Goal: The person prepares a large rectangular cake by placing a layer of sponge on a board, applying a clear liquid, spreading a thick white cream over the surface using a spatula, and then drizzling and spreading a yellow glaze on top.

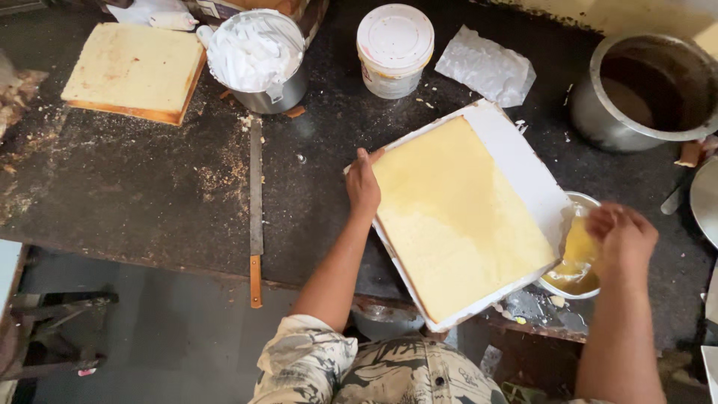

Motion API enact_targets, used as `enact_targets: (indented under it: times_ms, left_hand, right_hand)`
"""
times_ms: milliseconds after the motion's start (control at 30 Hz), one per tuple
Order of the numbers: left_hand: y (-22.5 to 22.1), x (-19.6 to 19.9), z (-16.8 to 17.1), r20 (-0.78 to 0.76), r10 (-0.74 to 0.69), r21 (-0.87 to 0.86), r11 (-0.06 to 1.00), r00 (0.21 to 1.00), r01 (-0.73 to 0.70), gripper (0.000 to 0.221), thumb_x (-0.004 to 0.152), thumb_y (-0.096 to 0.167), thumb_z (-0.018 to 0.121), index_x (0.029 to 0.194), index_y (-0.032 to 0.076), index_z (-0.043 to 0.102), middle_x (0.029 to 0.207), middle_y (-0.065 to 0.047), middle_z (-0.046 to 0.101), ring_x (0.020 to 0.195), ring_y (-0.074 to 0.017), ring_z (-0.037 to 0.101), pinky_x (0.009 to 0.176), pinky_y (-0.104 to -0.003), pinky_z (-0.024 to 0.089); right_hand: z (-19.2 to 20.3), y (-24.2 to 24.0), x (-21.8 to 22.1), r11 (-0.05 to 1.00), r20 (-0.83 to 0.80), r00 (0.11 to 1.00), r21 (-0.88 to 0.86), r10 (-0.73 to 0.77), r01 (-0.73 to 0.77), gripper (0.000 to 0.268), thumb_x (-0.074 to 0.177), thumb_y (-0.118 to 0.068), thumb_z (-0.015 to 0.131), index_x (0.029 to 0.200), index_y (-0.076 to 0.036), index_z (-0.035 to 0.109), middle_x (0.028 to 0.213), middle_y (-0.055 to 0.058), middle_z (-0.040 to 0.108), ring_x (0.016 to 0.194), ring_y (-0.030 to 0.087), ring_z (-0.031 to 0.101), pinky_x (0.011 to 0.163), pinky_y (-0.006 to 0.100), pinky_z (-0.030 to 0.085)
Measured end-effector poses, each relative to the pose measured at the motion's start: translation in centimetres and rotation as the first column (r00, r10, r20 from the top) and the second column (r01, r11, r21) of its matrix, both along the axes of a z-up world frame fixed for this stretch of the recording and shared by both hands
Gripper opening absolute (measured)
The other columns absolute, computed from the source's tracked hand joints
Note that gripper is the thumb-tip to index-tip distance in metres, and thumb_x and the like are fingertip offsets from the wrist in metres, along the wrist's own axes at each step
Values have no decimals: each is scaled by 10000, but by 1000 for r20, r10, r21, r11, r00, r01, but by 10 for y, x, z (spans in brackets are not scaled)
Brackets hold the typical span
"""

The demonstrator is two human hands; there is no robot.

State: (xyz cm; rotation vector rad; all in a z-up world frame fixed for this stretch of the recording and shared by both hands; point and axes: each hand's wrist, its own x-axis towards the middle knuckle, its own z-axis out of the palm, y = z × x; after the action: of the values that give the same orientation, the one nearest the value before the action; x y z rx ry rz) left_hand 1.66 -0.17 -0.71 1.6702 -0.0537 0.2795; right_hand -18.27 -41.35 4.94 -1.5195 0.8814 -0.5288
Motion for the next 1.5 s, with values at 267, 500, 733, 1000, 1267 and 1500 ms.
enact_targets:
  times_ms: [267,500,733,1000,1267,1500]
  left_hand:
    - [-4,-26,-30,67,-143,-37,989,987,145,623,1146,413,158,1625,28,260,1736,-170,187,1629,-294,124,1317,-386,76]
    - [-11,-51,-9,16,-146,-145,979,989,147,651,1126,422,208,1625,5,215,1739,-171,133,1623,-295,77,1306,-395,57]
    - [-20,-51,-18,17,-121,3,993,993,121,642,1127,412,202,1625,8,239,1730,-190,149,1619,-307,79,1302,-401,63]
    - [-25,-31,-35,12,-179,20,984,984,178,654,1128,441,155,1618,22,260,1726,-172,182,1617,-301,102,1307,-387,81]
    - [-13,-7,-45,51,-324,-99,940,945,328,628,1139,426,261,1613,16,305,1733,-178,224,1630,-292,156,1318,-382,102]
    - [-2,-49,-23,15,-338,210,921,941,328,642,1130,425,253,1627,20,262,1723,-180,177,1609,-295,130,1295,-381,116]
  right_hand:
    - [-131,-60,-6,938,-425,893,226,-149,264,259,1032,-237,444,1070,-36,602,930,88,613,795,185,597,652,333,513]
    - [-81,-47,-20,608,304,945,775,-118,-174,156,975,-126,464,897,-44,570,786,74,551,650,133,477,549,240,405]
    - [9,85,58,672,97,910,643,403,-367,105,936,-136,533,872,-74,589,782,54,594,584,98,479,438,205,327]
    - [52,164,92,662,233,699,224,676,-715,301,962,-55,505,1194,66,653,1123,205,720,1020,282,733,927,355,591]
    - [-50,-53,-9,990,-122,991,125,-48,63,279,994,-13,440,1139,19,676,947,135,669,787,220,647,637,372,545]
    - [-152,-66,-2,822,-255,963,526,-90,216,189,949,-163,462,935,-64,623,803,80,620,659,185,575,522,330,462]
